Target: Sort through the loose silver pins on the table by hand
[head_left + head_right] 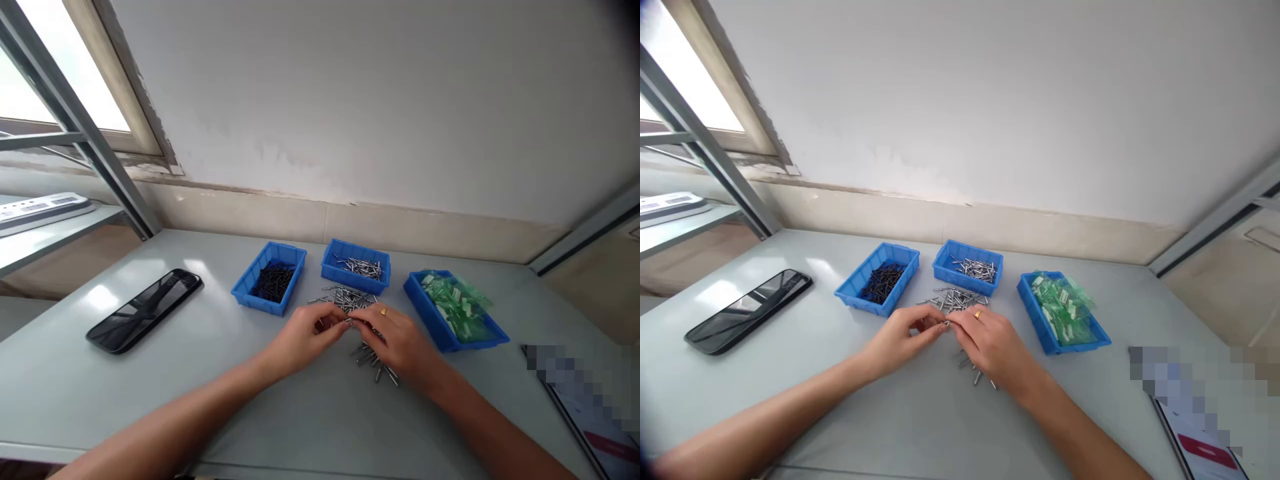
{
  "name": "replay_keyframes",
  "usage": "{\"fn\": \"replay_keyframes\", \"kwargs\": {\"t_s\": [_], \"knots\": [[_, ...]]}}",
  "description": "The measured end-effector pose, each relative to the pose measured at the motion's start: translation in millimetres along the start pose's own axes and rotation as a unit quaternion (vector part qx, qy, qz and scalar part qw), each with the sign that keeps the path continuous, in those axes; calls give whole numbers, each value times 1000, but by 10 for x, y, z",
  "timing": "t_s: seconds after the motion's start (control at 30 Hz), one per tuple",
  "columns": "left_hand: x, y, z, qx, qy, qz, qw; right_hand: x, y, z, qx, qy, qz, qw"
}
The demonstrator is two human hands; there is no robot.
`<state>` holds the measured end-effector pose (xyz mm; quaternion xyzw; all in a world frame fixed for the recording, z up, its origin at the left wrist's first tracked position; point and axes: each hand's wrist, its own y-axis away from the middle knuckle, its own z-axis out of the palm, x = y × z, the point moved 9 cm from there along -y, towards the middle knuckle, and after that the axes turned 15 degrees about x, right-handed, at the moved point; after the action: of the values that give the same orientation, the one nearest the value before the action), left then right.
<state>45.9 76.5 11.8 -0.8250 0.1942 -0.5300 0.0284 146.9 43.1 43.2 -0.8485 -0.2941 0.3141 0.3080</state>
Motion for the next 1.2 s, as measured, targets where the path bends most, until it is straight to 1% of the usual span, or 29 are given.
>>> {"fn": "replay_keyframes", "kwargs": {"t_s": [0.13, 0.3, 0.4, 0.47, 0.5, 0.57, 0.6, 0.67, 0.73, 0.8, 0.9, 1.03, 1.1, 1.2], "knots": [[13, -19, -49, 22, 7, 12, 1000, 35, -10, -18, 9, 21, 9, 1000], [54, -29, -135, 65, 10, 27, 997, 58, 3, 5, 7, 24, 28, 999], [59, -13, -103, 51, 51, 11, 997, -26, 22, 81, -26, 14, -8, 1000], [36, -5, -59, 29, 100, -19, 994, -90, 41, 123, -48, 11, -39, 998], [20, -5, -41, 20, 124, -36, 991, -105, 44, 123, -49, 11, -47, 998], [-11, -14, -27, 11, 151, -59, 987, -92, 33, 71, -27, 12, -38, 999], [-24, -22, -31, 12, 147, -61, 987, -75, 22, 27, -7, 10, -27, 1000], [-41, -38, -44, 17, 113, -53, 992, -44, 3, -51, 26, 7, -8, 1000], [-47, -39, -30, 9, 79, -40, 996, -42, -7, -79, 33, 7, -8, 999], [-41, -31, -8, 0, 64, -30, 998, -65, -7, -55, 17, 13, -24, 999], [-22, -25, -10, 3, 58, -22, 998, -75, -2, -24, 4, 22, -37, 999], [-17, -36, -49, 24, 56, -25, 998, -33, 6, -10, 0, 26, -17, 1000], [-22, -44, -73, 38, 57, -29, 997, -37, 23, 41, -28, 21, -15, 999], [-15, -48, -77, 43, 78, -33, 995, -91, 48, 104, -66, 10, -36, 997]]}}
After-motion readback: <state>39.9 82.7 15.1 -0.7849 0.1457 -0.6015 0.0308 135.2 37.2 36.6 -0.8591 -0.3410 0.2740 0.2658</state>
